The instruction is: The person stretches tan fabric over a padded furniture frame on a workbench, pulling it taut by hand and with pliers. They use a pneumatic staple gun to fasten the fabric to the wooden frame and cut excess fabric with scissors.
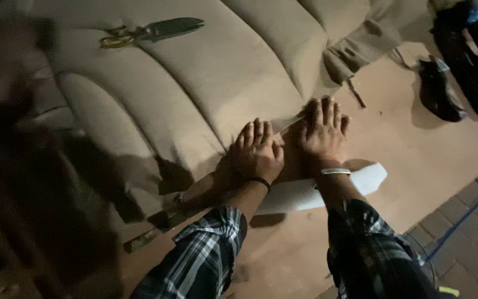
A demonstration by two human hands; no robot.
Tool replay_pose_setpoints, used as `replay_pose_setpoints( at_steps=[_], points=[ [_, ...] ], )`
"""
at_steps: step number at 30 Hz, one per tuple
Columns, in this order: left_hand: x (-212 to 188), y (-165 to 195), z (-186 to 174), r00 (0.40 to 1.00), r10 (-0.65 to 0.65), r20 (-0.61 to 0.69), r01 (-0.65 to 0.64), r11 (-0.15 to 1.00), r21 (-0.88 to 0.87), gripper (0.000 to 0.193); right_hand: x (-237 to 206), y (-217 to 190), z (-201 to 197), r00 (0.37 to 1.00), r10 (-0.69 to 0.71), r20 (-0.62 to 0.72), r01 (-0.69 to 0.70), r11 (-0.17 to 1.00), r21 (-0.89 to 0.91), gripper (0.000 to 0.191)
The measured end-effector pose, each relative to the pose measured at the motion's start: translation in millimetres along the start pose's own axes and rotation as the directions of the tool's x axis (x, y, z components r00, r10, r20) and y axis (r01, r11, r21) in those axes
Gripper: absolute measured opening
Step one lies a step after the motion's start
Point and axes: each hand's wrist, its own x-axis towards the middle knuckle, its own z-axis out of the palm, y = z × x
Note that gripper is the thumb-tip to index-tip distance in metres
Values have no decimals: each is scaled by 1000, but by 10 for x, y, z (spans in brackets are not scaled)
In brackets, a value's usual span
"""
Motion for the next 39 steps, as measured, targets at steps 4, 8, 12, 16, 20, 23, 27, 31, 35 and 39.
replay_pose_setpoints(
  at_steps=[4,8,12,16,20,23,27,31,35,39],
  points=[
    [15,-5,-99,998,-27,61,26,999,18,64,-6,6,71,999,-17,-29,16,999,-47,69],
    [32,-82,-167,992,99,80,-101,995,20,65,-22,71,150,999,20,-34,-19,999,31,71],
    [60,-28,-118,999,-3,43,0,999,53,63,-6,166,204,986,17,-167,-4,997,77,89],
    [165,76,-124,979,-81,185,80,997,13,63,13,246,219,977,175,-119,-155,974,166,87],
    [316,110,-298,989,-37,140,45,997,-56,66,45,229,154,977,150,-151,-129,982,139,61],
    [475,-33,-506,973,48,226,-11,987,-161,62,94,118,77,977,160,-143,-146,984,105,68],
    [949,-182,-631,769,142,624,346,728,-592,45,124,-47,-22,964,186,-188,-166,979,120,36],
    [2144,-203,-236,769,621,152,-328,587,-740,18,144,-80,-43,959,160,-233,-143,986,87,31],
    [2898,-286,103,623,724,295,-666,689,-285,78,142,6,-1,960,234,-155,-224,971,79,32],
    [2999,-265,143,549,736,396,-722,656,-219,84,176,77,13,962,252,-103,-245,967,72,39]
  ],
)
